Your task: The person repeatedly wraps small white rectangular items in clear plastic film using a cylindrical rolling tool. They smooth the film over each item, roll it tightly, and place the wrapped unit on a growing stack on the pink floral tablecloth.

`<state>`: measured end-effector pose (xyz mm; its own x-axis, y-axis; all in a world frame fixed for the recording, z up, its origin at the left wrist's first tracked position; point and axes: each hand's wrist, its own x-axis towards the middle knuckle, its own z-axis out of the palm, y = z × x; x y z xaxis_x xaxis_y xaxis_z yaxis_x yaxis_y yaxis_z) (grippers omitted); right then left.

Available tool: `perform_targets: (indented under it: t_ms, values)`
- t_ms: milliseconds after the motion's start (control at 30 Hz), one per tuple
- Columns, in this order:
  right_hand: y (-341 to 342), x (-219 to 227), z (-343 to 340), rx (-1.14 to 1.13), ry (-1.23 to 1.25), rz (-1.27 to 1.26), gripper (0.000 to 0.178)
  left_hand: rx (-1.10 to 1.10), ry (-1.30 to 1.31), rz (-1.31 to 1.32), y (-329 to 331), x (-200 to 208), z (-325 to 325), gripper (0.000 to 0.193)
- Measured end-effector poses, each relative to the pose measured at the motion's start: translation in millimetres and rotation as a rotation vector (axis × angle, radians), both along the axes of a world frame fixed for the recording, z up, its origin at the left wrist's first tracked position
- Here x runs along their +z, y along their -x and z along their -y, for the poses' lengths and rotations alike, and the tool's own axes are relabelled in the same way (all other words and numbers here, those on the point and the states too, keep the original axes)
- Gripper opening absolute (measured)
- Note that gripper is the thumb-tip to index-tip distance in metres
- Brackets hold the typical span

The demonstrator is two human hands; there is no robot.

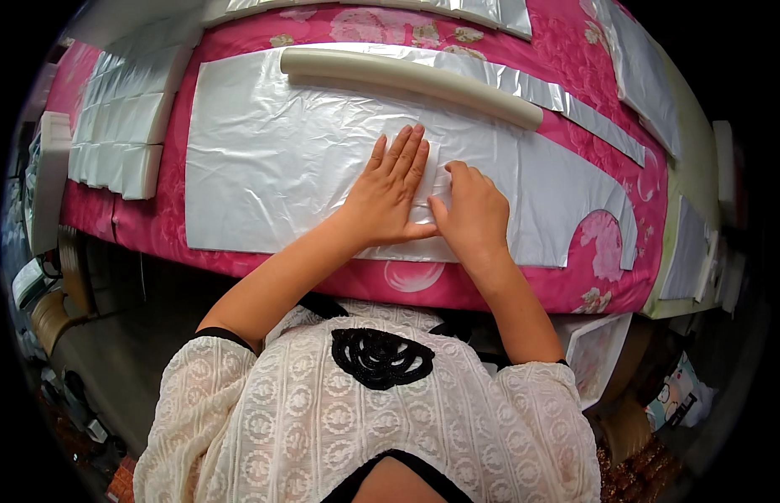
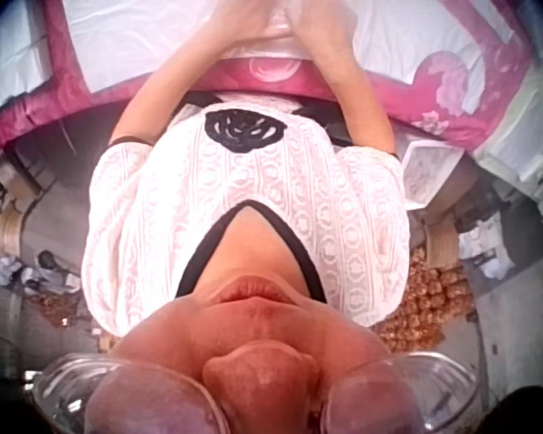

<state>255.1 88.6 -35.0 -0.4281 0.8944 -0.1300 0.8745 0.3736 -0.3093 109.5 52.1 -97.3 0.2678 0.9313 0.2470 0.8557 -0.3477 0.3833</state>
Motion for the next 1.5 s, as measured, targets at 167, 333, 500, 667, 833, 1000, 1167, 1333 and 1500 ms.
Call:
perform_targets:
  t_ms: [167,333,500,667,833,1000,1167,1333,1500]
  values:
    - [24.6,-39.8,-26.3,0.429,-0.331,-0.266,0.048,0.136,0.034,0.478,22.3,20.9,42.6,0.073]
    - [53.4,-61.6,4.3,0.425,-0.122,-0.285,0.060,0.480,0.920,1.183,61.3,28.1,147.8,0.019]
    - [85.8,-54.8,98.8,0.560,0.192,-0.408,0.059,0.942,1.052,1.587,64.2,19.4,206.6,0.027]
    - [92.4,-66.2,133.8,0.827,0.188,-0.580,0.045,0.940,0.997,1.457,66.0,12.7,207.6,0.016]
    - [63.7,-52.4,72.5,0.944,-0.004,-0.573,0.015,0.432,0.597,0.497,73.0,44.5,184.7,0.030]
    - [16.5,-5.8,-37.4,0.551,0.181,-0.804,0.011,0.334,0.172,0.437,68.3,69.7,142.4,0.037]
    - [1.9,-0.3,-225.4,-0.265,0.246,-1.323,0.020,0.304,0.190,0.479,72.9,59.3,125.9,0.040]
    - [-4.8,-33.3,-375.5,-0.519,0.019,-1.215,0.019,0.265,0.219,0.507,77.1,54.3,108.3,0.040]
    - [7.4,-60.0,-417.3,-0.666,-0.146,-0.572,0.032,0.308,0.218,0.499,85.9,52.8,104.4,0.038]
